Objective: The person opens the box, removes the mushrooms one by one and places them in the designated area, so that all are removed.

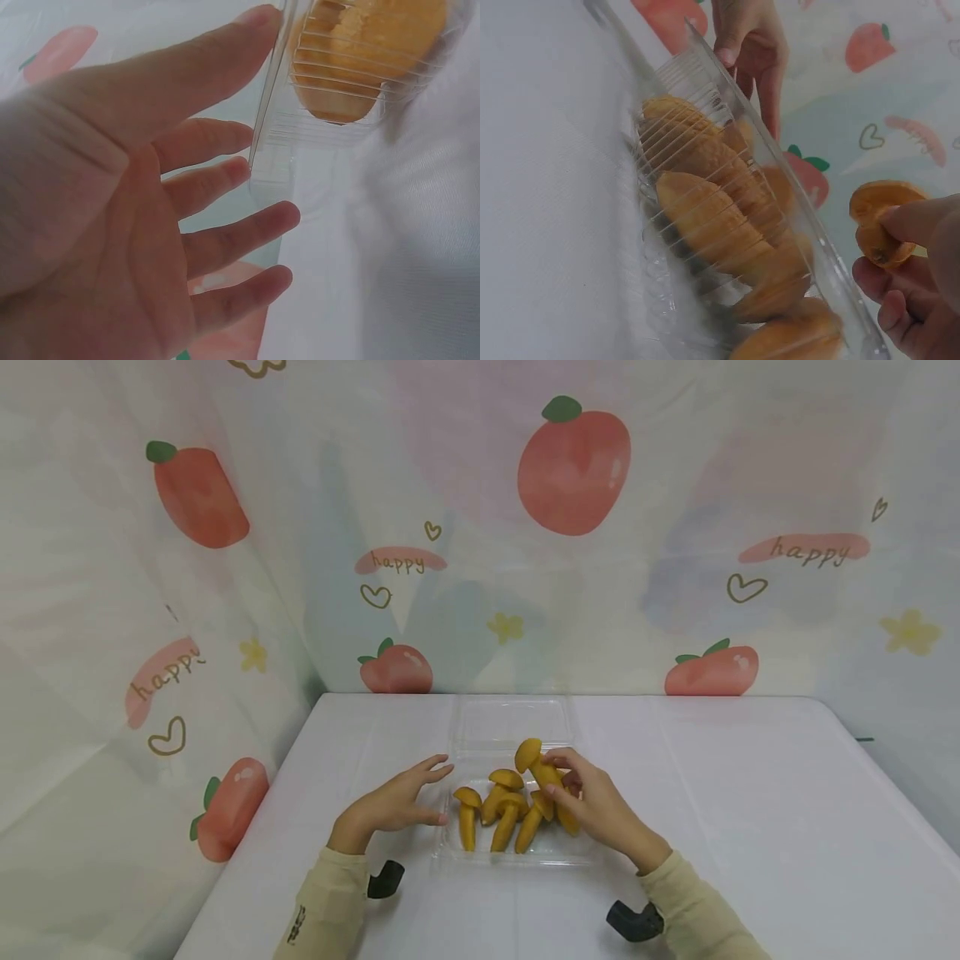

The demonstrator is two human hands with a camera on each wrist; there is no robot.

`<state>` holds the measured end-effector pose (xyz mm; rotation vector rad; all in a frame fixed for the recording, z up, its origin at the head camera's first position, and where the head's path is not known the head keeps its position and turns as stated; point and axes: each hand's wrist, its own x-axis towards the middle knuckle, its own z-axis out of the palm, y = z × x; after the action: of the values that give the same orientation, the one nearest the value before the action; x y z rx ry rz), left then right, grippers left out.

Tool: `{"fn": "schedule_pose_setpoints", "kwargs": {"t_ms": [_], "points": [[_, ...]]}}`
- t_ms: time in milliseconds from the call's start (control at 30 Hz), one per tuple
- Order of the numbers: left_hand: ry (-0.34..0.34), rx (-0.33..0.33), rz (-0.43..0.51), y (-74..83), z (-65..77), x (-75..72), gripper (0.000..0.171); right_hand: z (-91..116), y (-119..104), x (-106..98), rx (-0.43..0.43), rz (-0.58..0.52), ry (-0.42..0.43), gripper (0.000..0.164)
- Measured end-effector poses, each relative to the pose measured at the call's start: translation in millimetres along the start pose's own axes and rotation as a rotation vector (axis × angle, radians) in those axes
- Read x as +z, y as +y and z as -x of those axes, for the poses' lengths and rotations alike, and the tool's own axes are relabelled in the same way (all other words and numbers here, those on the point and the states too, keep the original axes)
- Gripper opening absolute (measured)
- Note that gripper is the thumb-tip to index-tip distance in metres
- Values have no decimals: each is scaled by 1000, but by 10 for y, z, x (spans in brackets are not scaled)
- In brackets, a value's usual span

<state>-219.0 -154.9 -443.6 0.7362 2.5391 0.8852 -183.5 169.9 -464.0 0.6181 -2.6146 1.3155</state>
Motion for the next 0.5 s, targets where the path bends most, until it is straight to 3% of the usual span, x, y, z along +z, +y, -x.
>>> {"fn": "schedule_pose_setpoints", "kwargs": {"t_ms": [233,500], "points": [[-25,11,-1,-25,5,-7,82,6,-15,-63,39,-29,31,61],[-47,26,22,-43,13,-6,83,17,-26,-133,3,-26,50,76]]}}
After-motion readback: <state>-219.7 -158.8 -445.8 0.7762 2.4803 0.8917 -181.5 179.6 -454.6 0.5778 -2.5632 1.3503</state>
